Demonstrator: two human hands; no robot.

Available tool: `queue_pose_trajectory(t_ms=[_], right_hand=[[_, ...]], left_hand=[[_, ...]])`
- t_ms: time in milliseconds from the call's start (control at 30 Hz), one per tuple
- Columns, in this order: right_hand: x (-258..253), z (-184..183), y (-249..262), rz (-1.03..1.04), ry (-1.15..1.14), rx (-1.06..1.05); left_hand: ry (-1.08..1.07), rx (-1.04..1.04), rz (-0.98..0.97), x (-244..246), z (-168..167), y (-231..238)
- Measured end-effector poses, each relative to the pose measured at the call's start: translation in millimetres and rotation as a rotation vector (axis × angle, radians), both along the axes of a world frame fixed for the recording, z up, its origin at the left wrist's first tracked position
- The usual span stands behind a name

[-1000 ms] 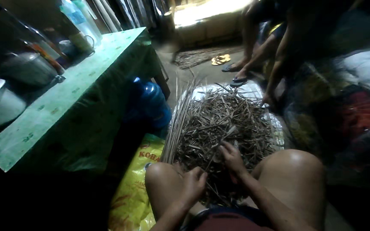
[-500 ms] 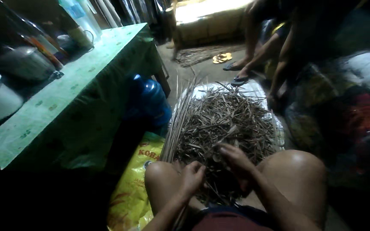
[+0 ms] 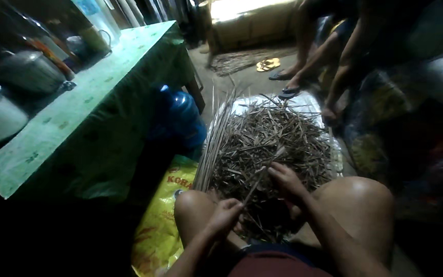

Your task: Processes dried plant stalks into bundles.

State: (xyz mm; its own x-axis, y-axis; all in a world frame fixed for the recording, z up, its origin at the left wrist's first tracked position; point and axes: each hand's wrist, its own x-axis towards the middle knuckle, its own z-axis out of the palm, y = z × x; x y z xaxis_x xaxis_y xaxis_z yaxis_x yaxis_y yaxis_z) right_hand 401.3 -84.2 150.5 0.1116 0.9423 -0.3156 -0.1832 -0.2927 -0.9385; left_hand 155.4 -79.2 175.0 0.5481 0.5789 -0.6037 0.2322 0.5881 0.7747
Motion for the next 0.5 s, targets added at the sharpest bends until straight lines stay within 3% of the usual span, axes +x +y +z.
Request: queue_pose_trajectory(t_ms=[133,233,367,500], right_hand=[[-27,-6,-26,0.259,-0.202,0.064],[-39,-13,-40,0.454,-0.374,0.230],[-34,-25,-37,0.361,-0.588,0.418],[-14,-28,-23,0.168,-0.642,0.289]], left_hand=[[0.051,0.047,0.076,13,3,4],[0.041,0.039,0.105,22,1,5],[0.023,-0.003,0.115,24,2,5],[-0.027,-0.057,0.094,22,5,-2]])
